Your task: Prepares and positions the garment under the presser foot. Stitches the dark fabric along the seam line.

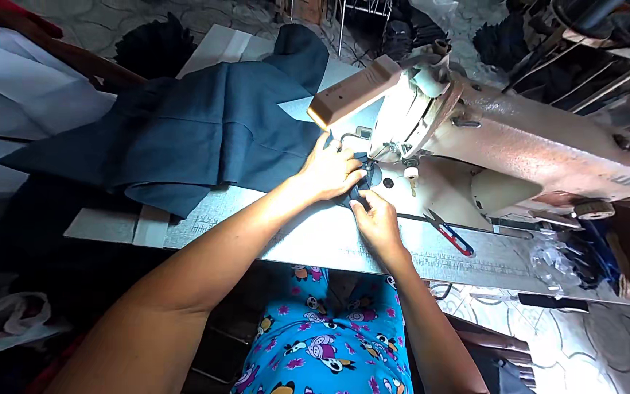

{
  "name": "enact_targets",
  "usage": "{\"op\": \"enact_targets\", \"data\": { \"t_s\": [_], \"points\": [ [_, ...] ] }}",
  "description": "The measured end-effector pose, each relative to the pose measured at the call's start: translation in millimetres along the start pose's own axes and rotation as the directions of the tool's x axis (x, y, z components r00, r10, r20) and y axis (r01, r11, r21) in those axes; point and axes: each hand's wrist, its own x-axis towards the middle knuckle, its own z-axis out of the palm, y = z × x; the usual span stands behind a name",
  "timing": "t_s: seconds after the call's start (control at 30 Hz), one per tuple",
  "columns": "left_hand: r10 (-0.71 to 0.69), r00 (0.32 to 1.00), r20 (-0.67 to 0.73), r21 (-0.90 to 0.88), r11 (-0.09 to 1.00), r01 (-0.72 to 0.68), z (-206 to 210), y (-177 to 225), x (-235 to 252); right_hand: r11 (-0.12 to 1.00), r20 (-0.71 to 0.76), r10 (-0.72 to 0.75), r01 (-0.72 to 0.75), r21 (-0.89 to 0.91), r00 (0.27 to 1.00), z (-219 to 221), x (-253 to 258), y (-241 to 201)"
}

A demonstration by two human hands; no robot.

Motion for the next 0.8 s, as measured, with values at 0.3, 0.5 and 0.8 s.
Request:
{"op": "enact_targets", "data": {
  "t_s": [0.3,0.5,0.8],
  "points": [
    [0.134,0.987,-0.087,-0.332,0.93,-0.155,27,10,-41,0.982,0.059,-0.173,0.167,0.091,0.983,-20,-8,24],
    [0.017,0.985,-0.17,-0.285,0.956,-0.066,37,35,-43,0.997,-0.263,0.024,-0.041,-0.058,0.964,-17,-15,8],
    [0.024,0.99,-0.14,-0.209,0.977,-0.054,29,33,-45,0.969,-0.243,0.111,-0.159,-0.189,0.964,0,-15,-12]
  ]
}}
